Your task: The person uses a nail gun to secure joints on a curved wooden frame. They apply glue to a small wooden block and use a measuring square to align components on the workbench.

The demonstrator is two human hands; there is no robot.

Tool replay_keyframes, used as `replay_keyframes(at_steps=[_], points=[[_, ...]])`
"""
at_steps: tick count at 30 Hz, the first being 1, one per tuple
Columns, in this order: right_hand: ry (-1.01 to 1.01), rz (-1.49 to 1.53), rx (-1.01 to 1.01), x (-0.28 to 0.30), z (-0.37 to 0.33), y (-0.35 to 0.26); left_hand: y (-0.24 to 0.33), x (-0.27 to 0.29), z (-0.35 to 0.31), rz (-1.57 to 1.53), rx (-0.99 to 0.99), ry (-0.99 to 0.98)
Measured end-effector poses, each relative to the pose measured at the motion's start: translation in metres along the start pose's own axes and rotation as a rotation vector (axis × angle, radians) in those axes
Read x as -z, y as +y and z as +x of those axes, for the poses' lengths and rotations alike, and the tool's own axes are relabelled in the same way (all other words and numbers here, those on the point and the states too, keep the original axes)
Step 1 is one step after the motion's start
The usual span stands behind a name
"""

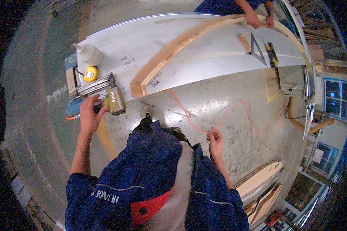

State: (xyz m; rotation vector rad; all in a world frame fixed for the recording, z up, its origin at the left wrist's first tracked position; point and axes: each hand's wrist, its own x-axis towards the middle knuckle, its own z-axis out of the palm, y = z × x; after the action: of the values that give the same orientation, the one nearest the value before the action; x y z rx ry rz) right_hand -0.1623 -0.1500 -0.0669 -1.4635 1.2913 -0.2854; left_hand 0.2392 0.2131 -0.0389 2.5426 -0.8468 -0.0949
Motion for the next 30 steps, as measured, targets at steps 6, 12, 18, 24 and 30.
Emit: replay_keyframes(at_steps=[6, 12, 18, 24, 30], points=[[-0.048, -0.165, -0.132, 0.016, 0.008, 0.068, -0.012, 0.013, 0.013, 0.026, -0.065, -0.302], [0.087, -0.152, -0.198, 0.044, -0.008, 0.111, -0.022, -0.013, 0.014, 0.062, -0.013, -0.341], [0.207, -0.076, -0.178, 0.057, -0.009, 0.121, -0.004, -0.011, 0.01, 0.185, -0.173, -0.362], [0.368, 0.029, -0.134, 0.092, -0.011, 0.194, -0.011, -0.043, 0.011, 0.285, -0.218, -0.413], [0.308, 0.084, -0.309, 0.106, -0.013, 0.28, 0.133, 0.019, -0.062, 0.475, -0.412, 0.11]])
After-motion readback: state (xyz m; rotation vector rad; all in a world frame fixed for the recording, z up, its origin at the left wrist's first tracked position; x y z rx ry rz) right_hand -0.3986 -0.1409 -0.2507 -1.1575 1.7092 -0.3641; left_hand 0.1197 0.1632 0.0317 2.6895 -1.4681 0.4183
